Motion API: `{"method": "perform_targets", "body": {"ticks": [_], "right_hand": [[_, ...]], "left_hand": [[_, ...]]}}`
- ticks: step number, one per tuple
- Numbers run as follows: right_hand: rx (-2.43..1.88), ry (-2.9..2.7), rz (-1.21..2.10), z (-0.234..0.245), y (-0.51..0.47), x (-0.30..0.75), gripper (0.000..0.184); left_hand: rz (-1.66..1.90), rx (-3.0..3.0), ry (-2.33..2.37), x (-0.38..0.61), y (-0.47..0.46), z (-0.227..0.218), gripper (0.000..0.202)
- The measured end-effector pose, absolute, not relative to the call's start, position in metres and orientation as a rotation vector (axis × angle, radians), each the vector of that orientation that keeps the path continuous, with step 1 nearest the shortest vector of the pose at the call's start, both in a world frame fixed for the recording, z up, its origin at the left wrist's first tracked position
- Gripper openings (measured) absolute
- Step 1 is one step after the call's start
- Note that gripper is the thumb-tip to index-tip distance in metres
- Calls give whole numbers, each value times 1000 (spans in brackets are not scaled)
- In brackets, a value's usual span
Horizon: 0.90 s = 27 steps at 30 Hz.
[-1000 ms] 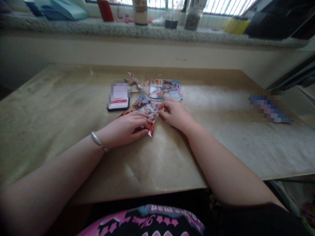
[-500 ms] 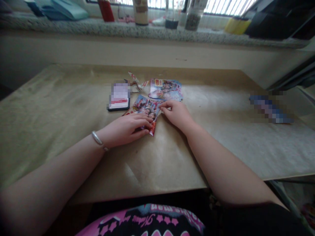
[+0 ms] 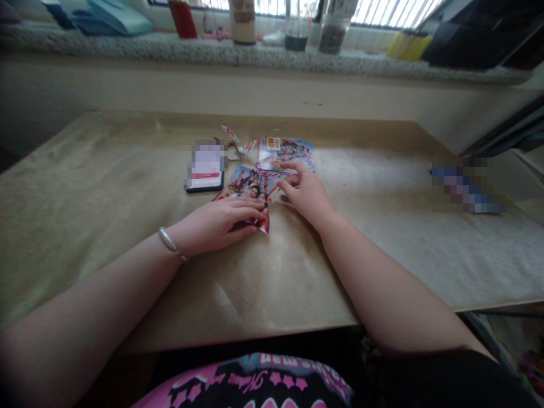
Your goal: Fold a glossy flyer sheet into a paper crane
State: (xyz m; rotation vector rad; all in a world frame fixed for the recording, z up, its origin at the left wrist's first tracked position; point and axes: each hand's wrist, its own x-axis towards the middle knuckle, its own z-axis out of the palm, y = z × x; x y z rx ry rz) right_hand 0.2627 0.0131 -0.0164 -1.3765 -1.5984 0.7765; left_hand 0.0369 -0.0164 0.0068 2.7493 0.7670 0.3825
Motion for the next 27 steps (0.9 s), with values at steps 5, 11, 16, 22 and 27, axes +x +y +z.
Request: {"method": "perform_targets", "body": {"ticks": [5, 11, 16, 22, 27], "right_hand": [[-1355, -1529, 889, -17, 14, 260, 37], [-1350, -1534, 901, -19, 13, 257, 43], [-1375, -1611, 839, -20, 12, 253, 39], [-1384, -1629, 772, -21, 15, 252, 33], [-1419, -1628, 721, -24, 16, 254, 31]], "left_hand": [[354, 2738, 867, 37, -17, 6, 34], [375, 2783, 837, 36, -16, 4, 34], [404, 2817, 798, 36, -16, 3, 31], [428, 2812, 776, 38, -15, 2, 30], [404, 2789, 818, 39, -17, 3, 33]]}}
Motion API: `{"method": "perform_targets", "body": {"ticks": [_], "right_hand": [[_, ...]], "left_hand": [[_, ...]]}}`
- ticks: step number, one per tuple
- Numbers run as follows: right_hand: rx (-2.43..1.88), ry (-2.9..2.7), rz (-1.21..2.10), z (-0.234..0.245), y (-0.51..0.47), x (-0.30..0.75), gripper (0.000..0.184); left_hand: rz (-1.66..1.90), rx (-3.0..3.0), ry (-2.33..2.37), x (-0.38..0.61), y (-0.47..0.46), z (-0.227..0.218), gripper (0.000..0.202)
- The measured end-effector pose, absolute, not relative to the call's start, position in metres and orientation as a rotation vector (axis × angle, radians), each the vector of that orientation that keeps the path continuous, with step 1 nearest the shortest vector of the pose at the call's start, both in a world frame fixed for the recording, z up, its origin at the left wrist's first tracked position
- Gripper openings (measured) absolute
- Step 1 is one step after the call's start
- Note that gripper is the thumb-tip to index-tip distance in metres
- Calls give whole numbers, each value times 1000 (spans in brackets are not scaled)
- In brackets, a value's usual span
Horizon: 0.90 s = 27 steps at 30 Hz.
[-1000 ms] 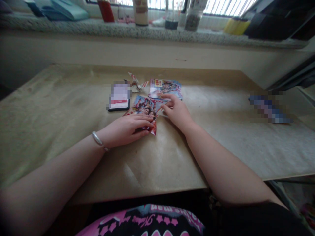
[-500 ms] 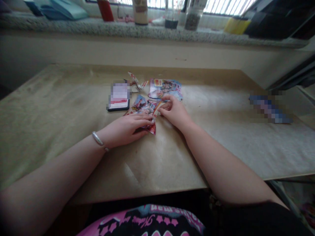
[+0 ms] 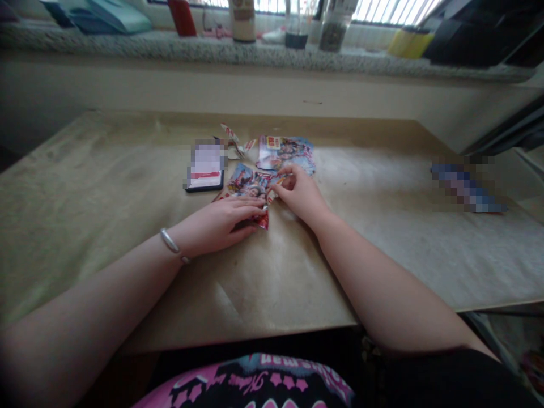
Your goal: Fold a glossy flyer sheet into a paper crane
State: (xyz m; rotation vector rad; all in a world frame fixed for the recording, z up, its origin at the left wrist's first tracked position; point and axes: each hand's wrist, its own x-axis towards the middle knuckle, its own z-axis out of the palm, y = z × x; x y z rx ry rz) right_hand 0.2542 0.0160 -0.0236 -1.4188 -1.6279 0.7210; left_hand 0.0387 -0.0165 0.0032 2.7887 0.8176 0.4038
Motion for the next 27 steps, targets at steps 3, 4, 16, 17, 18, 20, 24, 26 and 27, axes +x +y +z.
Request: {"method": "perform_targets", "body": {"ticks": [3, 4, 16, 17, 18, 20, 24, 26, 27], "right_hand": [[-1416, -1576, 797, -22, 15, 254, 40], [-1413, -1549, 843, -21, 14, 253, 43], [-1476, -1527, 855, -15, 8, 254, 29], [-1474, -1554, 834, -14, 7, 254, 29], [-1468, -1583, 807, -13, 6, 254, 29], [-1446, -1647, 745, -12, 4, 254, 29], [-1396, -1751, 684, -11, 0, 253, 28], [-1372, -1783, 723, -10, -2, 251, 27], [-1360, -1797, 750, -10, -3, 250, 25]], "left_hand": [[397, 2799, 793, 39, -16, 2, 34], [400, 2805, 783, 38, -16, 2, 33], [390, 2769, 931, 39, -19, 8, 28], [413, 2757, 952, 39, -19, 7, 32], [450, 2751, 970, 39, -19, 6, 36], [535, 2750, 995, 39, -19, 4, 46], [655, 2757, 998, 37, -17, -2, 72], [682, 2767, 980, 36, -16, -5, 80], [694, 2773, 970, 36, -16, -5, 82]]}}
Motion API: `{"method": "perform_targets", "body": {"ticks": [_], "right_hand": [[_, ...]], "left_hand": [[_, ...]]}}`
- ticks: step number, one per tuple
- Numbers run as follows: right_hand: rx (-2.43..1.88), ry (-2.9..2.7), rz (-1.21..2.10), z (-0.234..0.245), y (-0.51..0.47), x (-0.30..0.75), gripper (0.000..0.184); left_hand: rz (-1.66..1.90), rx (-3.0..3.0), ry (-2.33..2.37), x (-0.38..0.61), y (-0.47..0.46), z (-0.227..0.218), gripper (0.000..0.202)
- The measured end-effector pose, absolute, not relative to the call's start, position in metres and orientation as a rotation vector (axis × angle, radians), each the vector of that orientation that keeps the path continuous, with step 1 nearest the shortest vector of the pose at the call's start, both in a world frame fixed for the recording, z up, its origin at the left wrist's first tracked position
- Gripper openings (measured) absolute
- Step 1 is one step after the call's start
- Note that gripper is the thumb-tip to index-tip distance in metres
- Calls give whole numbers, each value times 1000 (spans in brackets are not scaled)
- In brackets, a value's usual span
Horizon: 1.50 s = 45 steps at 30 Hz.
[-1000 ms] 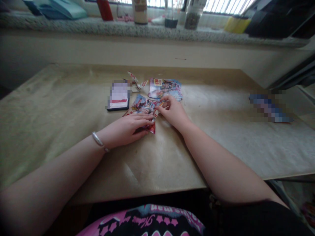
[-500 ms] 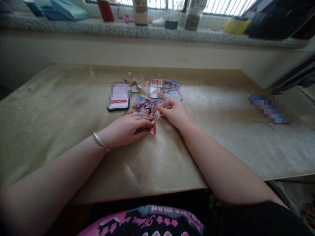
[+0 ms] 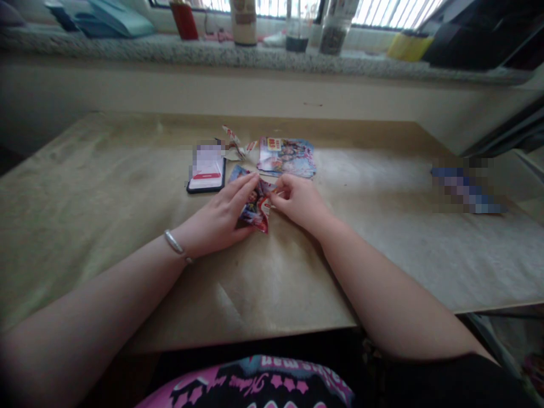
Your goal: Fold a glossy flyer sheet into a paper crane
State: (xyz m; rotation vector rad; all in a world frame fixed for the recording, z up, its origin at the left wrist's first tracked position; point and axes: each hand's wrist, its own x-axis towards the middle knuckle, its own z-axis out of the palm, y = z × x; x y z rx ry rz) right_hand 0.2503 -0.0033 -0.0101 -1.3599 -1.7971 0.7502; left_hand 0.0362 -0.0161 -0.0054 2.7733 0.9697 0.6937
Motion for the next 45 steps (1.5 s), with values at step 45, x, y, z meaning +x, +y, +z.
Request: {"method": "perform_targets", "body": {"ticks": [45], "right_hand": [[-969, -1662, 822, 8, -31, 227, 22]], "left_hand": [[933, 2670, 1208, 39, -20, 11, 83]]}}
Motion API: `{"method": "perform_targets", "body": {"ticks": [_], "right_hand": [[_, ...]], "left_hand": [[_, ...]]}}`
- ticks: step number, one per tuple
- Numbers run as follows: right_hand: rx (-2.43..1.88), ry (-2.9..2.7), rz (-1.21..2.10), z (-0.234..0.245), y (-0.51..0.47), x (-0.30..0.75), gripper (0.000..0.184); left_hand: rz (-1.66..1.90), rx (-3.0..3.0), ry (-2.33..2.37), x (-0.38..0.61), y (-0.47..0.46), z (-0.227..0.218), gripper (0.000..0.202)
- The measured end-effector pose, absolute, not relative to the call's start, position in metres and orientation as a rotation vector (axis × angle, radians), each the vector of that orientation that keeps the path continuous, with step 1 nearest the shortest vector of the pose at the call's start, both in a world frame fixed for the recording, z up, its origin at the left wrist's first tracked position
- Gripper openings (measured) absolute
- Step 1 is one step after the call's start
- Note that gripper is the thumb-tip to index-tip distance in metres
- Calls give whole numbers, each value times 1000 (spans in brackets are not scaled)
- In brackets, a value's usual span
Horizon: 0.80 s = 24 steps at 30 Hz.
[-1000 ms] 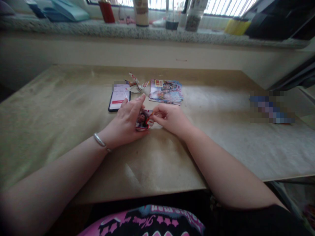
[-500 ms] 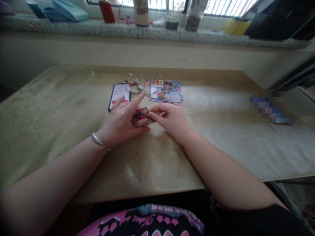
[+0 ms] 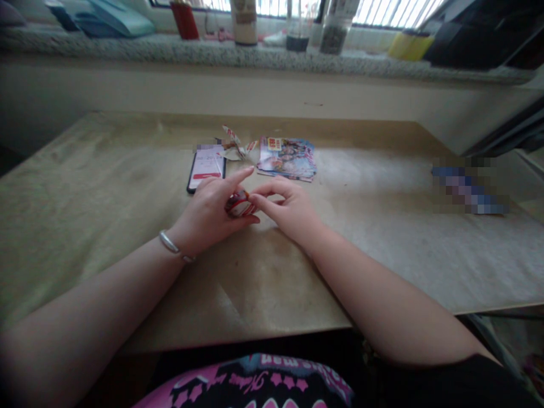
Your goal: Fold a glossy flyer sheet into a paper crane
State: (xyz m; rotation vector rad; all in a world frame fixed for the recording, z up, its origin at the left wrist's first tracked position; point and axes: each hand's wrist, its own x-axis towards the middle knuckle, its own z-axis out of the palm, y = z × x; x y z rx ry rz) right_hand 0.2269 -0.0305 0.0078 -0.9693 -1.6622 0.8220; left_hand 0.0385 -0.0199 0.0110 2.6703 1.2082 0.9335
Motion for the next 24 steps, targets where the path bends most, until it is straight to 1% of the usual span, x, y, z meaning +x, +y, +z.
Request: {"method": "perform_targets", "body": {"ticks": [6, 10, 14, 16, 19, 20, 24], "right_hand": [[-879, -1721, 850, 9, -34, 226, 21], [-905, -1704, 900, 7, -35, 224, 17], [-954, -1699, 825, 8, -36, 224, 11], [-969, -1702, 755, 9, -37, 225, 8], [-991, -1704, 639, 11, -36, 227, 6], [-999, -1710, 601, 11, -36, 228, 6], [-991, -1778, 416, 15, -36, 230, 4]], "left_hand": [[1015, 2599, 1216, 39, -17, 9, 78], [1089, 2597, 1165, 39, -15, 5, 75], [1112, 2608, 1108, 39, -16, 5, 73], [1166, 2603, 1064, 39, -16, 7, 60], [1280, 2565, 1034, 40, -18, 11, 28], [1320, 2545, 1035, 41, -19, 13, 22], [1420, 2513, 1020, 41, -20, 16, 15]]}}
